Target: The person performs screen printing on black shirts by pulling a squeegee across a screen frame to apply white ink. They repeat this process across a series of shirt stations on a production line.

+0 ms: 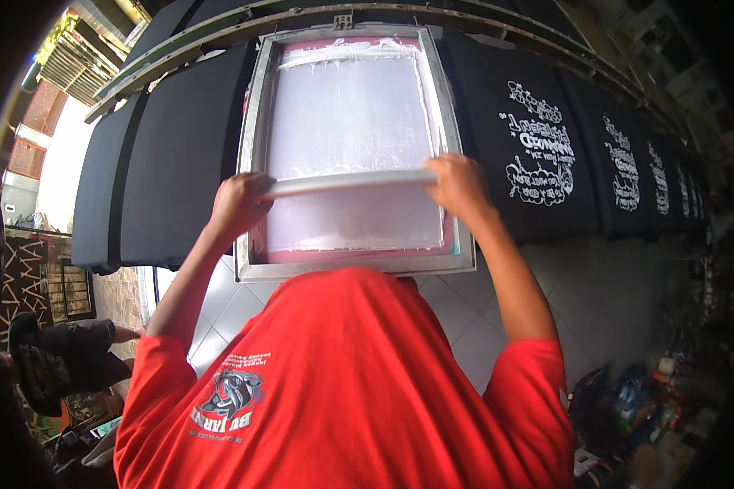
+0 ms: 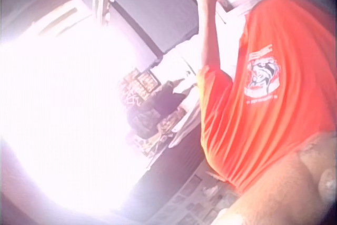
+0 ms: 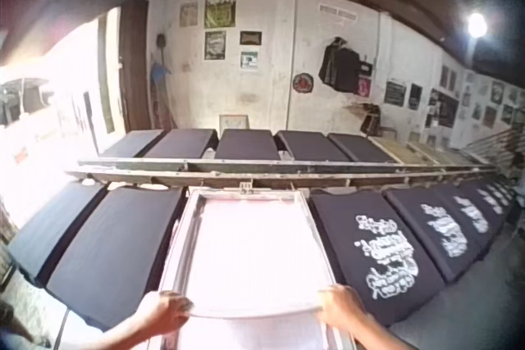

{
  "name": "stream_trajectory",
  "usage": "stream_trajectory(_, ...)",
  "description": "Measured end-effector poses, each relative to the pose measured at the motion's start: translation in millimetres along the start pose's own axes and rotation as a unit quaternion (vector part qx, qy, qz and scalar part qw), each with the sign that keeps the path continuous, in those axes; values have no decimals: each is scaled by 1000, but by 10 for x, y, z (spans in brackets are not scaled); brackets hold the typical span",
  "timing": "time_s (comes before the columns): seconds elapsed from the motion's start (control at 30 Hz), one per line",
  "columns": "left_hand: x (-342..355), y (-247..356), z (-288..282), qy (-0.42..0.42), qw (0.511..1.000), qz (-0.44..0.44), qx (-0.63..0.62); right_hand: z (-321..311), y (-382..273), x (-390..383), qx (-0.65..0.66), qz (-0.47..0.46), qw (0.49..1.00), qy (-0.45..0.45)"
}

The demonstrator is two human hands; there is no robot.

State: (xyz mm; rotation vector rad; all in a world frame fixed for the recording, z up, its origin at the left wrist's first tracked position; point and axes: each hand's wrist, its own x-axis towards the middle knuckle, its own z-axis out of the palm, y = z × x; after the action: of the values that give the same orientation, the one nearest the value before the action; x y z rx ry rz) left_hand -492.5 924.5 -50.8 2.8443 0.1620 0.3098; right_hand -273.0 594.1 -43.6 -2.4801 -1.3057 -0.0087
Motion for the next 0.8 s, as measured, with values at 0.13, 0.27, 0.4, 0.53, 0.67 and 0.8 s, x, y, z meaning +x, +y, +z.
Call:
stream_trajectory(0.13,-588,246,-32,-60,998,-13,7,-74,-289,-678,-14,2,1000,-6)
stream_trajectory(0.27,-975,396,96,-31,999,-6,-38,187,-462,-1074,-1,15,1000,15)
stream_trajectory(0.4,-881,293,287,14,1000,12,-7,416,-341,-970,-25,-10,997,75)
stream_trajectory(0.53,-355,-1,356,26,999,22,7,409,-138,-391,-7,-16,998,67)
stream_trajectory(0.67,329,-332,382,27,999,28,13,519,245,306,-19,-24,997,68)
stream_trajectory(0.8,961,-702,504,53,998,30,27,560,598,1031,-40,-46,995,80)
